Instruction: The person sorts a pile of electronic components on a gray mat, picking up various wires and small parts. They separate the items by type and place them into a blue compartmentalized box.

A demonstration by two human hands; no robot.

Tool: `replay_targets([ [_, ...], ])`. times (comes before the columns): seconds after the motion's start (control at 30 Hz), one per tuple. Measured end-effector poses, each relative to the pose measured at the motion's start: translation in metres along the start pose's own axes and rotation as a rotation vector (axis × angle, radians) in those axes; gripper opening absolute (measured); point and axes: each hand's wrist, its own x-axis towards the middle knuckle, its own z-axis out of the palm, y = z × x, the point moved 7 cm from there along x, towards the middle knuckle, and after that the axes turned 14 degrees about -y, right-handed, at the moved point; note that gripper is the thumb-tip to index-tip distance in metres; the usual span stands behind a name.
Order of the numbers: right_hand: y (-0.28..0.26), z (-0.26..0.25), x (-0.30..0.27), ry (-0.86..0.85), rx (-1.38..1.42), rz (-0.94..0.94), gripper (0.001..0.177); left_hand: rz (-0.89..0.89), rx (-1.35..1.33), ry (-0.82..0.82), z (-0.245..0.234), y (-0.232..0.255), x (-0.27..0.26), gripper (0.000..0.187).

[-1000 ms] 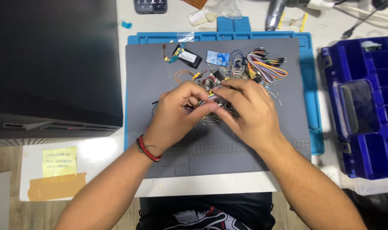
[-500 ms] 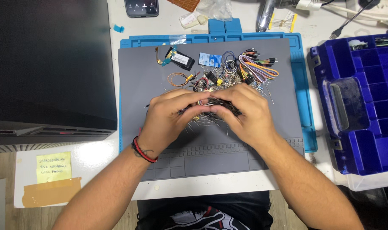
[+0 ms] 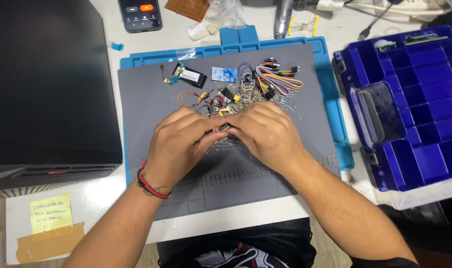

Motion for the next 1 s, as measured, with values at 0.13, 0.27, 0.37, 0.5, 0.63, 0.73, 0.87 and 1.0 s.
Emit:
replay_targets([
  [0.13,0.014,-0.003,0.003,-0.025,-0.086,0.090,0.025,-0.038,0.012,-0.005,-0.003,-0.010,0.000,0.025],
  [0.27,0.045,-0.037,0.001,0.019,-0.296,0.316,0.036,-0.137,0.126,0.083,-0.019,-0.038,-0.007,0.021],
  [0.37,0.079,-0.029,-0.013,-0.029,-0.402,0.438,0.046,-0.226,0.132,0.108,-0.028,-0.052,-0.011,0.026],
  [0.5,0.104,-0.013,-0.026,-0.106,-0.448,0.497,0.043,-0.306,0.108,0.110,-0.019,-0.067,-0.017,0.025],
  [0.63,0.119,-0.007,-0.031,-0.159,-0.432,0.538,0.054,-0.403,0.131,0.052,-0.014,-0.073,-0.020,0.024],
  [0.73,0.124,-0.007,-0.031,-0.158,-0.400,0.547,0.059,-0.439,0.190,0.028,-0.014,-0.071,-0.018,0.025],
  [0.87,0.120,-0.011,-0.028,-0.088,-0.312,0.537,0.059,-0.429,0.220,0.054,-0.014,-0.069,-0.020,0.026],
  [1.0,0.106,-0.022,-0.022,-0.017,-0.287,0.466,0.051,-0.385,0.203,0.093,-0.019,-0.060,-0.016,0.025],
])
